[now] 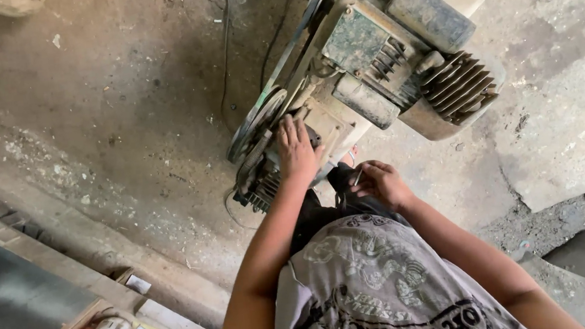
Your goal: Unscrewing bolts by hand and removing the cylinder head and valve plate from an air compressor.
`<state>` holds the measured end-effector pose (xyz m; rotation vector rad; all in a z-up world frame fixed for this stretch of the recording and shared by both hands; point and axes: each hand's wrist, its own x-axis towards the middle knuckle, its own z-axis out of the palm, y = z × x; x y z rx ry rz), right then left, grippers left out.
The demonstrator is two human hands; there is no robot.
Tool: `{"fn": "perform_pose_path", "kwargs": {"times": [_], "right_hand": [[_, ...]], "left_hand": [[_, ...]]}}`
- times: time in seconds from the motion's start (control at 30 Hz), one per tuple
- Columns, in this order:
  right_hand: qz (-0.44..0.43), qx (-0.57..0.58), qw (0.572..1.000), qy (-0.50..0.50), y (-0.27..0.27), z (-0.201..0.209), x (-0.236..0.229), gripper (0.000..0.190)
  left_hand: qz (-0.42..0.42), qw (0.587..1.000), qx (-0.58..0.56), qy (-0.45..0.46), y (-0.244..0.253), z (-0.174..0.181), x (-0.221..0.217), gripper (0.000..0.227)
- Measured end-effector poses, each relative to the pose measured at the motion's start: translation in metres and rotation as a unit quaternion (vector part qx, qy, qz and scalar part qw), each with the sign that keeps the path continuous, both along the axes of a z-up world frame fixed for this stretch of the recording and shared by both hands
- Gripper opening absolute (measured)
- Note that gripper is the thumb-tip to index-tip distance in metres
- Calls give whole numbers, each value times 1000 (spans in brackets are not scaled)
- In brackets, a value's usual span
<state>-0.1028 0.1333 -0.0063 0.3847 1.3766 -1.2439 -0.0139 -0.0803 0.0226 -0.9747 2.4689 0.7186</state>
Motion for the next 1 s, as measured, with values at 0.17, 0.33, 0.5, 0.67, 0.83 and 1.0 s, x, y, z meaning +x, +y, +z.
{"fn": "perform_pose_path", "kwargs": {"times": [0.17, 0.33, 0.5, 0.67, 0.83, 1.0], "right_hand": [[-13, 15, 999, 29, 13, -21, -8, 34], [-8, 13, 999, 46, 24, -25, -15, 36], [7, 15, 998, 56, 25, -19, -21, 39], [21, 9, 999, 45, 20, -14, -22, 38], [37, 9, 998, 45, 14, -16, -21, 38], [76, 12, 995, 57, 7, -29, -21, 29]], "left_hand": [[8, 995, 9, -100, -3, -5, -10, 99], [1, 995, -28, -94, -1, -30, -5, 108], [-5, 995, -32, -90, -3, -15, -2, 101], [14, 999, -34, -39, -4, -7, 4, 100], [33, 998, -49, 32, -8, 2, 9, 99], [139, 967, -61, 207, -16, 19, 30, 95]]}}
